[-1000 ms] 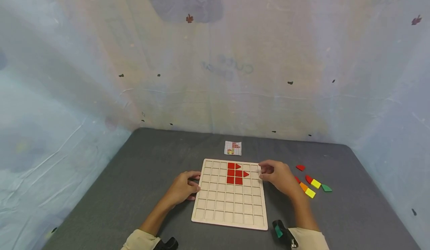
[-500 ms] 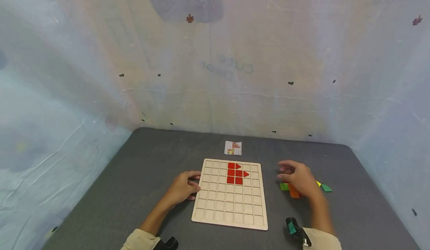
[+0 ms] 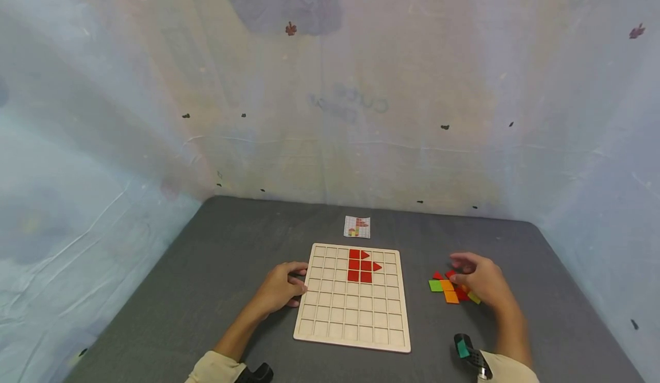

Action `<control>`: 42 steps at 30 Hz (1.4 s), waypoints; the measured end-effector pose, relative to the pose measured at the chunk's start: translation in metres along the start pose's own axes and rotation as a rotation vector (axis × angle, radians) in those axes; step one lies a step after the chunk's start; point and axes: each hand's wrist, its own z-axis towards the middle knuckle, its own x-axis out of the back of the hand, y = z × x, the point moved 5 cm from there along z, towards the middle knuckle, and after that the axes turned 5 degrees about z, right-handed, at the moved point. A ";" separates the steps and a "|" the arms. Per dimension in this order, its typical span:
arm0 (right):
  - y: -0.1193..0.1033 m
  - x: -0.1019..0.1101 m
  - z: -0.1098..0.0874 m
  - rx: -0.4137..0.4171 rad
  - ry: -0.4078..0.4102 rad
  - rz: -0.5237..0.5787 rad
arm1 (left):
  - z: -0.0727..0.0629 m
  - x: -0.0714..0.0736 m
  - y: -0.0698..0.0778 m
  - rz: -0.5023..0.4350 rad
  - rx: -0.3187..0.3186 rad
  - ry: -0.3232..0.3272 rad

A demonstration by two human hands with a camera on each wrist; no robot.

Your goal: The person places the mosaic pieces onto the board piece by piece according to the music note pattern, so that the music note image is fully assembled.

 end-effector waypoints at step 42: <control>0.010 -0.003 0.005 -0.046 -0.079 -0.079 | 0.000 -0.001 0.000 0.015 -0.007 0.015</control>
